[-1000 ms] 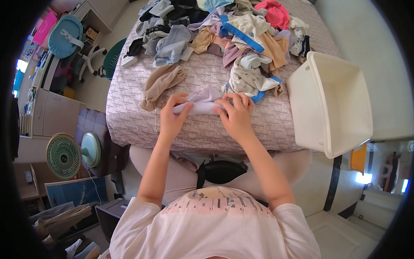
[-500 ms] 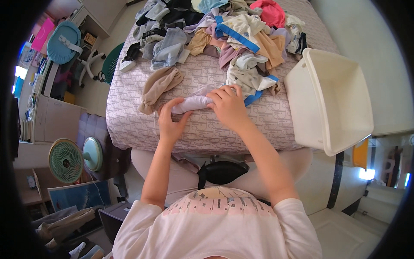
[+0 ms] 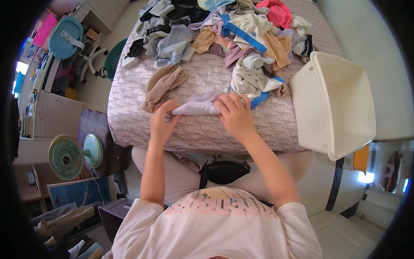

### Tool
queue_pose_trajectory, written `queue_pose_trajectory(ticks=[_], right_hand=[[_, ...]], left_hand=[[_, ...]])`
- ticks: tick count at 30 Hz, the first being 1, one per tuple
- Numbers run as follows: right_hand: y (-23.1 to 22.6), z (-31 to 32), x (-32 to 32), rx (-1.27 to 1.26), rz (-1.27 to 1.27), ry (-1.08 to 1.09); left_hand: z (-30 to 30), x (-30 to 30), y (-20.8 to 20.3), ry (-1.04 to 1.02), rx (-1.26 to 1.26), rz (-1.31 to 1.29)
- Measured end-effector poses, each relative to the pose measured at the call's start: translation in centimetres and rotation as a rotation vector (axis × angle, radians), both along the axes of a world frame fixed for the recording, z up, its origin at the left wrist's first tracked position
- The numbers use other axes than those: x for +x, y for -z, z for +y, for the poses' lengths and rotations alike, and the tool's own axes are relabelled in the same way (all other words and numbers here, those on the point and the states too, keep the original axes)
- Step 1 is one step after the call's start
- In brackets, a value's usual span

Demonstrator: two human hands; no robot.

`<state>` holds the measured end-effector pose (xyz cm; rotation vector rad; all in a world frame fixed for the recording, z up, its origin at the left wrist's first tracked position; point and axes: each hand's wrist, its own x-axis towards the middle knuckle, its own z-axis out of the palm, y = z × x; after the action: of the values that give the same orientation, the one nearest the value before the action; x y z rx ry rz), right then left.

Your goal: The person wipes the exterior and interior of a white plastic bin with a cloth, then folds several items of clothing and places them inside the bin.

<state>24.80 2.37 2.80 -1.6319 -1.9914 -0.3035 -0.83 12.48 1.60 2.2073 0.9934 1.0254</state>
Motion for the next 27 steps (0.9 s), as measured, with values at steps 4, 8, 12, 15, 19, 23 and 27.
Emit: queue_pose_trajectory(ticks=[4, 8, 12, 15, 19, 23, 27], right_hand=[[2.1, -1.9, -1.2, 0.051, 0.03, 0.082], [2.7, -2.3, -1.2, 0.126, 0.057, 0.129], [2.4, -2.3, -1.6, 0.119, 0.034, 0.133], [1.7, -2.3, -1.2, 0.05, 0.001, 0.114], [-0.1, -1.5, -0.1, -0.137, 0.072, 0.078], [-0.4, 0.5, 0.5, -0.204, 0.208, 0.085], [-1.0, 2.7, -0.5, -0.198, 0.42, 0.15]], left_hand=[[0.0, -1.6, 0.1, -0.009, 0.154, 0.053], [-2.3, 1.5, -2.7, -0.032, 0.031, -0.056], [-3.3, 2.9, -1.8, 0.045, 0.052, 0.001], [-2.0, 2.1, -1.7, 0.071, 0.045, 0.089], [-1.0, 3.1, -2.7, 0.069, -0.13, -0.062], [-0.9, 4.8, -3.4, -0.1, -0.593, -0.067], [0.3, 4.9, -2.1, -0.179, -0.07, -0.024]])
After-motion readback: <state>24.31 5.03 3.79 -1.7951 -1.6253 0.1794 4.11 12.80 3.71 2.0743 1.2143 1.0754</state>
